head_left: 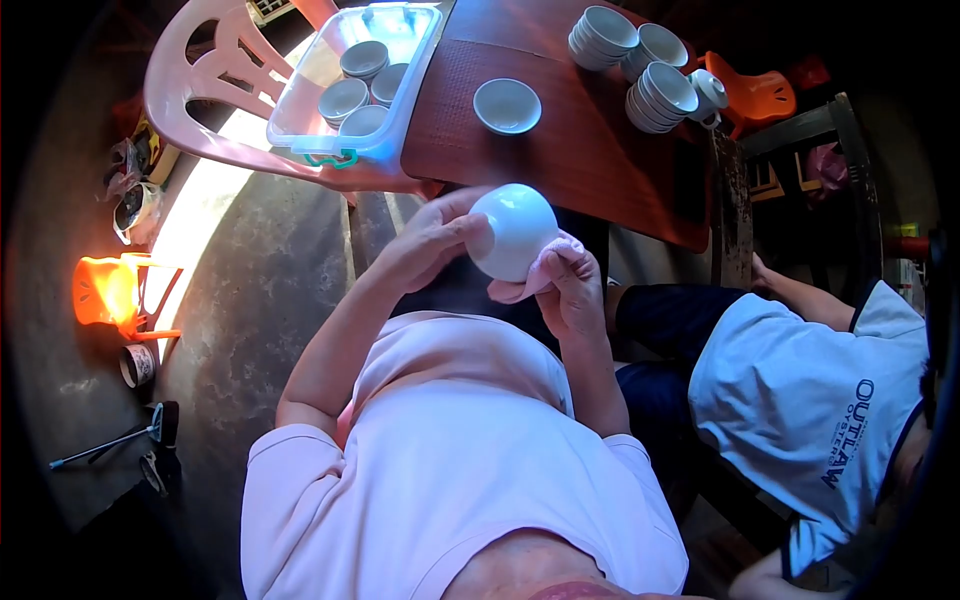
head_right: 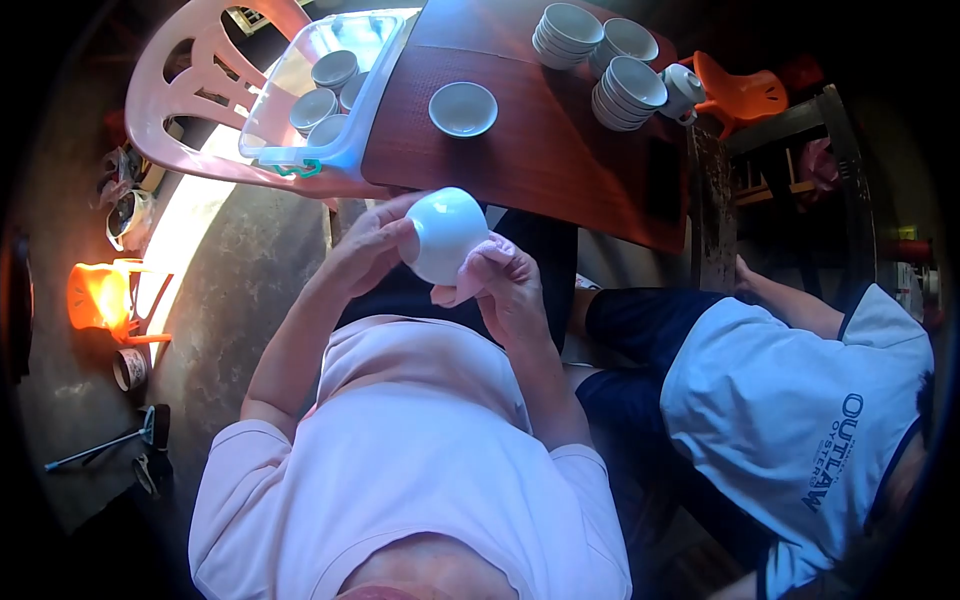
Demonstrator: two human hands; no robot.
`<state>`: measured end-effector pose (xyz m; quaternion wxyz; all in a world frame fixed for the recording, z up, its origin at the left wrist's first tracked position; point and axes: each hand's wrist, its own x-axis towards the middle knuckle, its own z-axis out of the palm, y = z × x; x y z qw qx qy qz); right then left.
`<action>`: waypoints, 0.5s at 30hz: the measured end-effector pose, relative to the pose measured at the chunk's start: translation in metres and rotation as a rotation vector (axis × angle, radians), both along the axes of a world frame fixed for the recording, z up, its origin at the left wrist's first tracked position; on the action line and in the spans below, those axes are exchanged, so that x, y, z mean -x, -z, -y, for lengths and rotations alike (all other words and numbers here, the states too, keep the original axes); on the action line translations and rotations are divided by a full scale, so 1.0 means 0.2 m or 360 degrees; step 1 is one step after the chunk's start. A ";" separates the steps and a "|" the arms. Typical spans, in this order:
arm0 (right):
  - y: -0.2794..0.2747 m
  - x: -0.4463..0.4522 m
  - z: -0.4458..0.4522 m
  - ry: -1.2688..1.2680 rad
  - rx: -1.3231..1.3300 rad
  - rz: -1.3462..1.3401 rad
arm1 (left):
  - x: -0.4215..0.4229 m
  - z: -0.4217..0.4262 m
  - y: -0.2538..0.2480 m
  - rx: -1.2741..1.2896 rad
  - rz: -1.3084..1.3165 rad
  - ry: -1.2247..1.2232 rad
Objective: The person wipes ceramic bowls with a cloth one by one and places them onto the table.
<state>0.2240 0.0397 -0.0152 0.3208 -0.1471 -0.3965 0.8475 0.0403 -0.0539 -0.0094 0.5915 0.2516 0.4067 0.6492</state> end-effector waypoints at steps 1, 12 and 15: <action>0.02 0.00 0.01 0.0017 0.0001 -0.0024 | -0.02 0.01 0.00 -0.0001 0.0089 0.0081; 0.03 0.04 -0.25 -0.0493 -0.0262 0.0597 | -0.11 0.00 -0.04 0.0013 -0.0691 0.0318; 0.10 0.08 -0.29 -0.0395 0.0146 0.0611 | -0.08 -0.02 0.00 0.0047 -0.0014 0.0422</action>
